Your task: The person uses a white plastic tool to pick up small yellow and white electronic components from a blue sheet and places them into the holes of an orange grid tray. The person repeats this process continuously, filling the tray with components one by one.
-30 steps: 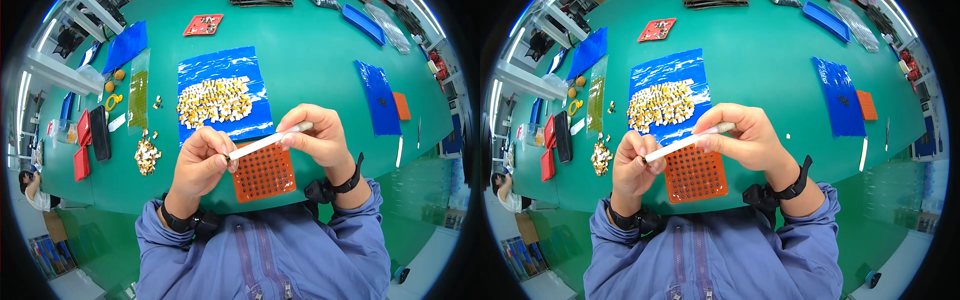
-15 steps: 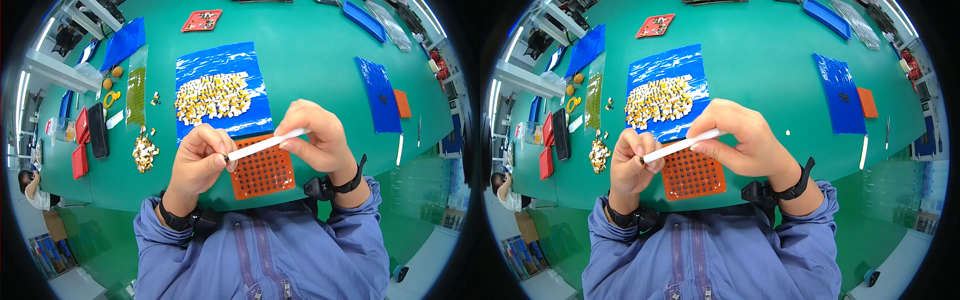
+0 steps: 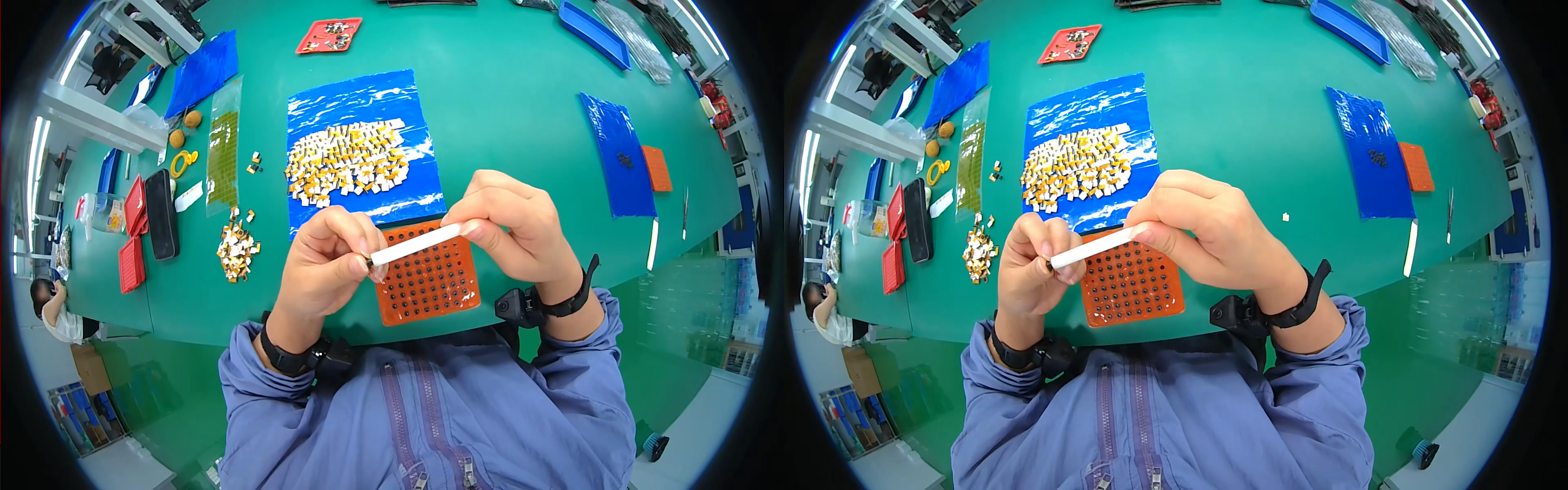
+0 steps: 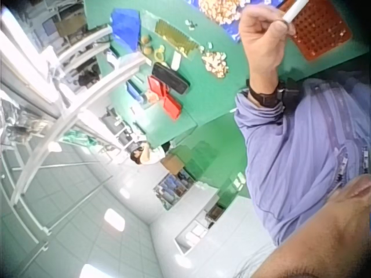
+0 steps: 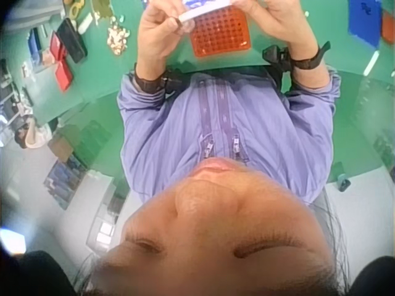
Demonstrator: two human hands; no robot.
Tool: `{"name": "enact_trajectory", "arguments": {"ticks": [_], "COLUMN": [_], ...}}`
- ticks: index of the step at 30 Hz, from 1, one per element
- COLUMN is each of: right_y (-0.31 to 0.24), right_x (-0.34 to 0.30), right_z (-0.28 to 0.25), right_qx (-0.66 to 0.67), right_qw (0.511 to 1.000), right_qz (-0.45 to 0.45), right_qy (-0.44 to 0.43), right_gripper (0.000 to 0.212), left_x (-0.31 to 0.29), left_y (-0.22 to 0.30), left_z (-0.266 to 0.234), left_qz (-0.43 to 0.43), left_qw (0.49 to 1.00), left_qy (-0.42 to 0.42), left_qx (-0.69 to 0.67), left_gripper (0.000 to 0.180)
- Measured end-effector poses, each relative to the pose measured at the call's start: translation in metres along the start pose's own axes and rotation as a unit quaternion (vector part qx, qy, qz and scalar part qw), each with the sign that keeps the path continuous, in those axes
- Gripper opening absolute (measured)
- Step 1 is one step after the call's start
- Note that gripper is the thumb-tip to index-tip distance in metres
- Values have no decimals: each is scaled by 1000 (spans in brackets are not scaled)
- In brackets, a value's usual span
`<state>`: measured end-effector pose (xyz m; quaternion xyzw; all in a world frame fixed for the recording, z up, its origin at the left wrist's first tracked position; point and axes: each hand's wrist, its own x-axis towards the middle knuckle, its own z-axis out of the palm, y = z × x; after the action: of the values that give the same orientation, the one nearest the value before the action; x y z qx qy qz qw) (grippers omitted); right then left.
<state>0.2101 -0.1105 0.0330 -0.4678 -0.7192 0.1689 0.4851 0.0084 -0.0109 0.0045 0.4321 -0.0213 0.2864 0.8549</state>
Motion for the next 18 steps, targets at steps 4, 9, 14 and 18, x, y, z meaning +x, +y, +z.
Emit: {"name": "enact_trajectory", "arguments": {"ticks": [4, 9, 14, 18], "right_y": [-4, -7, -6, -6], "right_x": [5, 1, 0, 6], "right_z": [9, -2, 0, -4], "right_qx": [30, 9, 118, 107], "right_qw": [998, 998, 991, 987], "right_qz": [-4, 60, 45, -51], "right_qy": [62, -25, 48, 112], "right_gripper": [9, 7, 10, 13], "left_x": [0, 0, 2, 2], "left_y": [2, 2, -1, 5], "left_z": [1, 1, 3, -1], "left_qz": [3, 9, 48, 77], "left_qw": [999, 998, 993, 987], "left_qy": [12, 21, 68, 107], "left_qx": [31, 61, 83, 95], "left_gripper": [15, 13, 8, 4]}}
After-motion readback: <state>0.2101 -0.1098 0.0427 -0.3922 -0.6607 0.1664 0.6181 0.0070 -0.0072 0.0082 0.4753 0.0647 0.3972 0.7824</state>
